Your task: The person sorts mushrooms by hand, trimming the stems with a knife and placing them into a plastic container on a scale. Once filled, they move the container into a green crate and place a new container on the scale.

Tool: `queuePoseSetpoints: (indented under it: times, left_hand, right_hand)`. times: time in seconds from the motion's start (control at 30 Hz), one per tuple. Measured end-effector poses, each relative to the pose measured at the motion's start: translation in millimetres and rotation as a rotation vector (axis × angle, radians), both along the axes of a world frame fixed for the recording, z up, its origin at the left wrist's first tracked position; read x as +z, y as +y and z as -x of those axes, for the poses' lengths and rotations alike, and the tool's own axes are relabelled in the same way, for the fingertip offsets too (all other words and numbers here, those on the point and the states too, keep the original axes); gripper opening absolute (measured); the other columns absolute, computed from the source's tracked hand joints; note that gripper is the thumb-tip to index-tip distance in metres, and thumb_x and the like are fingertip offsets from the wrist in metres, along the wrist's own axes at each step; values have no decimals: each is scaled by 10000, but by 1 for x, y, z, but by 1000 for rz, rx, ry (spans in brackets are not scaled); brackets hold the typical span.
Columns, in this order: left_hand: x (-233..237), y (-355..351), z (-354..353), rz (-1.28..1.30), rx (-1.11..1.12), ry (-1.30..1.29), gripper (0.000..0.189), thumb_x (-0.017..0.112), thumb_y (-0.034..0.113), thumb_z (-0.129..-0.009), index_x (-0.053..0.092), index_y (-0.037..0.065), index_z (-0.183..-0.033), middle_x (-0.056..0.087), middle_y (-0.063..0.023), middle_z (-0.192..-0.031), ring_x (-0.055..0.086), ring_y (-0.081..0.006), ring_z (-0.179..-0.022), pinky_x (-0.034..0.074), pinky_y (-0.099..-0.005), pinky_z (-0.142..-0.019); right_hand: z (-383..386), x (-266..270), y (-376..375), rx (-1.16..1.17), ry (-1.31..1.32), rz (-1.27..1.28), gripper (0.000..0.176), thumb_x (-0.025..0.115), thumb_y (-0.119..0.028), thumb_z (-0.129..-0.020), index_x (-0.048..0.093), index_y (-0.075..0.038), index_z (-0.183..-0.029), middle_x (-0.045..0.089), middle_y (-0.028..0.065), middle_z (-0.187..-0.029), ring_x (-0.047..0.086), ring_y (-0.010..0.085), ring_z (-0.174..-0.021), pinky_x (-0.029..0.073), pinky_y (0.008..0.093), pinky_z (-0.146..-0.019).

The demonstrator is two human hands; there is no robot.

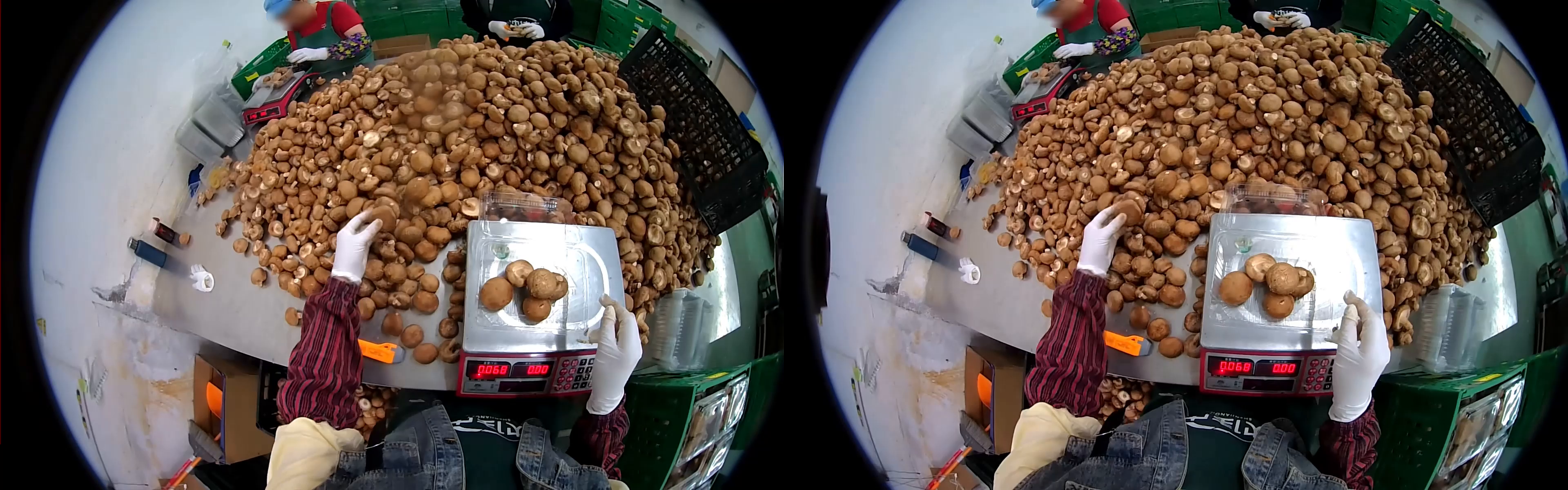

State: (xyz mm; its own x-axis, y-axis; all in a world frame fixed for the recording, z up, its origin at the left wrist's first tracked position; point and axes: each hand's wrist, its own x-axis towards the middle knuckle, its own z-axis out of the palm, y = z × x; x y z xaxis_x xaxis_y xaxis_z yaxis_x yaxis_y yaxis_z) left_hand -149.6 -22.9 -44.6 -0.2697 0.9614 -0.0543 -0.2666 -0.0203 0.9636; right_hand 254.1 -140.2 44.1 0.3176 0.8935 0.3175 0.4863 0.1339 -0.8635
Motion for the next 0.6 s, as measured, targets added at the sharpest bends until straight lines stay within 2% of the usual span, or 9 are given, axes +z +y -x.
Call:
queuePoseSetpoints:
  times: [0.13, 0.17, 0.27, 0.3, 0.33, 0.4, 0.47, 0.5, 0.6]
  left_hand:
    - [-15, -33, 2, -68, -49, -602, 309, 529, 65, -935, 477, 24, -1237, 571, -57, -1122, 551, -167, -1026, 468, -340, -907]
    - [-20, -42, 3, -135, -233, -800, 312, 468, 101, -968, 454, 44, -1274, 549, -54, -1193, 527, -184, -1093, 448, -347, -951]
    - [5, -74, -29, -54, -287, -942, 340, 382, 165, -1005, 423, 41, -1319, 512, -75, -1279, 507, -205, -1160, 436, -350, -981]
    - [18, -80, -46, 4, -259, -1112, 358, 422, 188, -995, 424, 25, -1313, 516, -93, -1262, 505, -197, -1160, 433, -343, -975]
    - [26, -89, -61, -40, -374, -902, 390, 467, 213, -977, 422, 12, -1309, 520, -96, -1249, 512, -196, -1149, 440, -335, -959]
    - [36, -97, -85, -63, -612, -633, 423, 559, 218, -927, 458, -10, -1268, 522, -98, -1245, 517, -195, -1144, 442, -325, -945]
    - [56, -100, -110, -14, -806, -443, 343, 633, 96, -830, 575, -16, -1150, 503, -115, -1290, 522, -202, -1154, 440, -322, -944]
    - [74, -103, -122, 50, -815, -191, 325, 626, 9, -779, 613, -12, -1103, 472, -132, -1330, 503, -200, -1183, 427, -325, -963]
    - [89, -103, -146, 7, -790, -288, 373, 628, -21, -767, 597, -12, -1138, 458, -134, -1342, 515, -213, -1164, 438, -318, -949]
  right_hand:
    - [7, -1, 3, 87, -62, -3, 163, 557, -27, -914, 628, 35, -1047, 602, 41, -803, 493, 56, -571, 411, 198, -525]
    - [14, 1, 3, 107, -94, -11, 164, 570, -20, -903, 632, 28, -1047, 602, 39, -775, 497, 66, -564, 419, 208, -529]
    - [34, 1, 6, 231, -138, -94, 248, 624, -9, -850, 623, 0, -1098, 587, 64, -730, 515, 117, -545, 451, 256, -531]
    - [39, 7, 6, 290, -211, -56, 331, 655, -18, -821, 609, -21, -1148, 544, 50, -685, 516, 133, -545, 451, 258, -530]
    - [46, 13, 6, 368, -201, -63, 491, 718, -47, -758, 569, -41, -1225, 511, 47, -676, 523, 146, -562, 454, 268, -550]
    - [54, 20, 5, 566, -135, 47, 783, 789, -158, -689, 413, -56, -1368, 560, 111, -870, 568, 198, -738, 483, 319, -680]
    - [63, 17, 10, 672, -105, 30, 805, 798, -195, -689, 397, -51, -1372, 563, 172, -1065, 589, 276, -890, 478, 351, -799]
    - [64, 10, 12, 727, -143, -20, 794, 798, -193, -689, 404, -48, -1364, 556, 186, -1119, 592, 294, -924, 474, 356, -828]
    - [51, 13, 13, 632, -42, 47, 664, 785, -170, -703, 481, -20, -1275, 601, 162, -1028, 598, 271, -930, 477, 348, -834]
